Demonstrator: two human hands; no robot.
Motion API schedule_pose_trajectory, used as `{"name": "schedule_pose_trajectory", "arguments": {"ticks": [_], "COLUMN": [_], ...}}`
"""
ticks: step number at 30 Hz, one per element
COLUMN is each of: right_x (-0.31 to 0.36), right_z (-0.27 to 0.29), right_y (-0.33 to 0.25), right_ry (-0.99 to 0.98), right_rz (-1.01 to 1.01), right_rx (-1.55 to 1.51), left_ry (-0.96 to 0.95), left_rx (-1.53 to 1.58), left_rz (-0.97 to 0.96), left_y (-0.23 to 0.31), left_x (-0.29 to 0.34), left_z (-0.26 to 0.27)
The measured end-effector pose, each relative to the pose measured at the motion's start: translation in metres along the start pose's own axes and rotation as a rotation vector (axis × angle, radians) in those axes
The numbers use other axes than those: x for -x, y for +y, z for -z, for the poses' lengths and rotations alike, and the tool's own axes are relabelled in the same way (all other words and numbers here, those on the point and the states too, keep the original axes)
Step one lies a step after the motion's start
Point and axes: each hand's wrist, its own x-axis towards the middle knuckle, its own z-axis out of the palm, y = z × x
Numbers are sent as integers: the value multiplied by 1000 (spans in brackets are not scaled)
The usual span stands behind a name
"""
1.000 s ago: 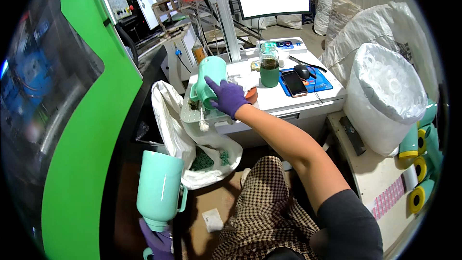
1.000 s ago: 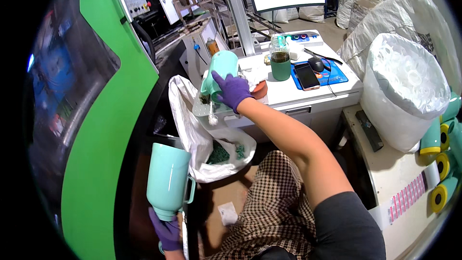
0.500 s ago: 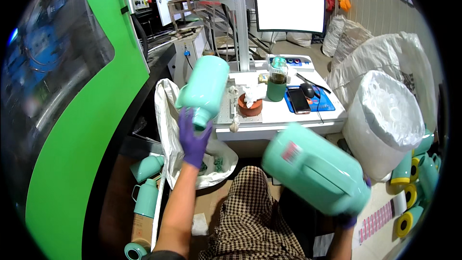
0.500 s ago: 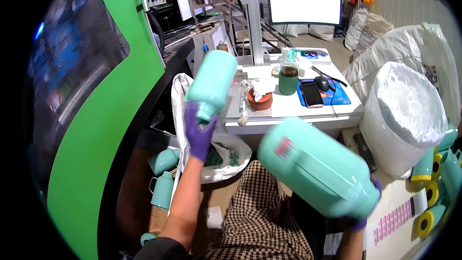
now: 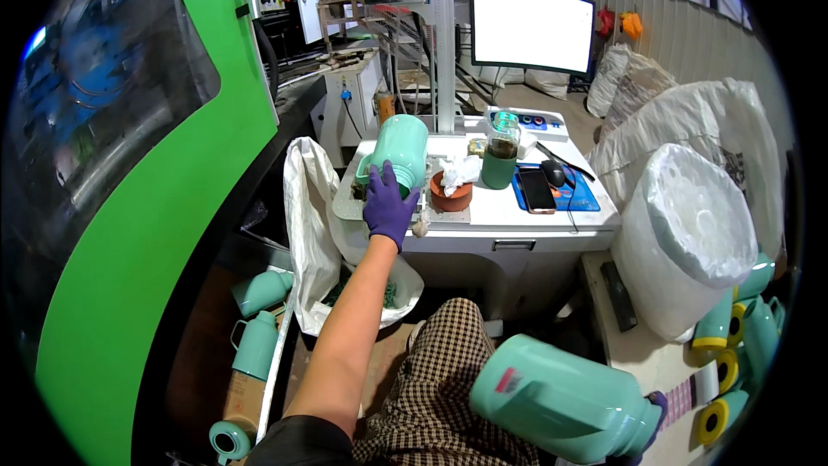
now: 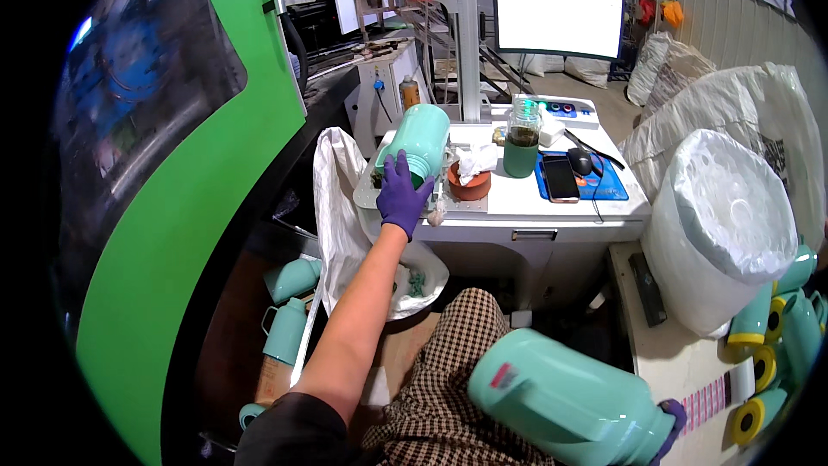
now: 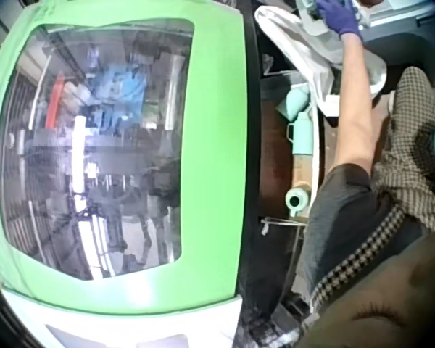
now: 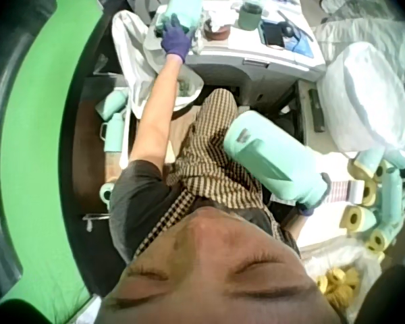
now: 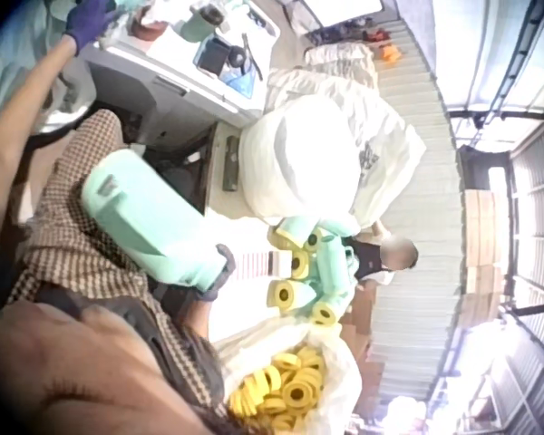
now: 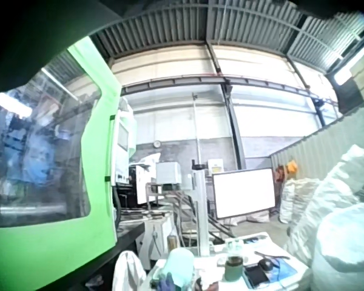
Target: The person assembles teal plastic containers by inserting a green ring into the opening and screwing on a yellow lid. They repeat this process for multiple units, placing the finished containers on a nearby table.
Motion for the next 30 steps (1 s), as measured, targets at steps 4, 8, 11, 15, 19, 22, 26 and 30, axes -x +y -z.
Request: {"name": "schedule_pose_trajectory", "arguments": {"ticks": [4, 8, 11, 15, 19, 22, 26, 30], "right_x": [-11, -5, -6, 8, 2, 2, -57, -101], "right_z": [-16, -60, -101, -148, -118, -88, 34, 207], "right_y": [4, -72, -71, -18, -7, -30, -92, -185], "right_ry": [-683, -889, -982, -1072, -1010, -1033, -1155, -391], "right_rz": [557, -81, -190, -50, -286, 21, 146, -143], "right_rx": [169, 371, 332, 94, -144, 209, 1078, 1943], "left_ry": [130, 38, -741, -1125, -822, -893, -1116, -974], "left_rx": [35, 497, 1111, 851, 630, 506, 576, 374], "left_rz": [-22, -345, -593, -794, -923, -1031, -756, -528], "left_y": [-35, 76, 122, 153, 158, 132, 97, 52], "left_x": [2, 59, 151, 221, 216, 171, 148, 148], "left_z": [18, 74, 174, 216, 209, 217, 193, 182]}}
